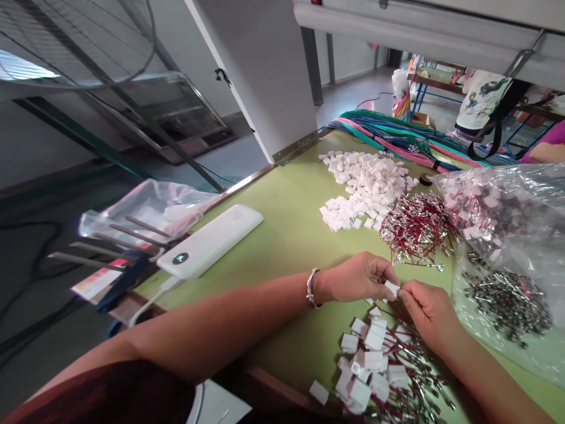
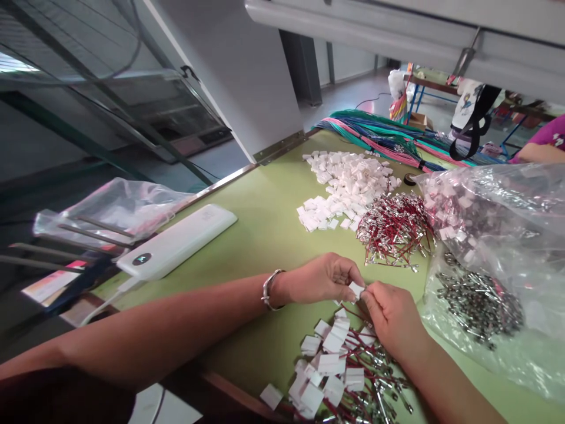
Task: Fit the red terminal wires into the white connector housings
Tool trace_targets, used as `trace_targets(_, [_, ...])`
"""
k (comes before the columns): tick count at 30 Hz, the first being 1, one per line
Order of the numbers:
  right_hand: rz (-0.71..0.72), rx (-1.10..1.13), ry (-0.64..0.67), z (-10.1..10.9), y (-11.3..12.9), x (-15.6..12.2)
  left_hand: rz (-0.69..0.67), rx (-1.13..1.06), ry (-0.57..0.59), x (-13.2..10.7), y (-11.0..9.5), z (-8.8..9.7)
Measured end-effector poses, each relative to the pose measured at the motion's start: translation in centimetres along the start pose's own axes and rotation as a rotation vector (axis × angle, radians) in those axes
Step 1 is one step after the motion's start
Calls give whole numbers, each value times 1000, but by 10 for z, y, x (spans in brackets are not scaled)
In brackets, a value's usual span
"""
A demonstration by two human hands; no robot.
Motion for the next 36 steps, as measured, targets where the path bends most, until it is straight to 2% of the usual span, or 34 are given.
trace_targets(3, [-64,150,101,1,-5,3,-8,-32,103,-2,-5,-4])
trace_targets(4, [-98,194,130,3,-9,4,-54,11,116,-2,-10,-4])
trace_targets(6, [-177,213,123,10,-23,7,-244,191,87,-3,-26,-2])
trace_targets(9, [-194,-26,-37,25,-44,15,-586,499,50,-11,-48,-8])
trace_targets(11, [-121,-284,-78,25,-49,19,-694,582,109,-16,-51,-17])
trace_targets(14, [-35,-554,-11,10,-50,18,-660,598,205,-18,-42,-26])
trace_targets(17, [-8,-656,31,-1,-45,13,-566,595,243,-18,-33,-25])
trace_targets(18, [2,-661,49,-3,-42,10,-550,612,221,-16,-33,-21])
trace_targets(19, [16,-660,66,-6,-40,8,-547,649,155,-13,-34,-14])
trace_targets(20, [31,-655,79,-8,-37,6,-554,710,35,-9,-37,-2])
trace_targets(23, [64,-644,65,-10,-32,2,-523,1005,-478,1,-50,43])
trace_targets(24, [70,-638,50,-10,-31,2,-476,1124,-581,5,-51,53])
trace_targets(25, [74,-629,32,-9,-31,1,-425,1237,-622,10,-50,60])
trace_targets(27, [68,-596,3,-7,-31,2,-336,1411,-601,20,-44,66])
trace_targets(29, [23,-557,-11,-3,-35,3,-308,1494,-532,26,-37,66])
trace_targets(33, [-133,-414,2,5,-43,6,-360,1502,-406,28,-32,55])
trace_targets(36, [-199,-244,-6,9,-44,8,-307,1432,-411,26,-32,56])
Point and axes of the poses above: each hand's wrist, its own x-axis towards the middle knuckle, its own z-axis out of the back of the hand, y = z × x, the point moved 7 cm from there along x, towards the middle knuckle, and after that the axes turned 7 degrees about -y, right-handed, at the moved point
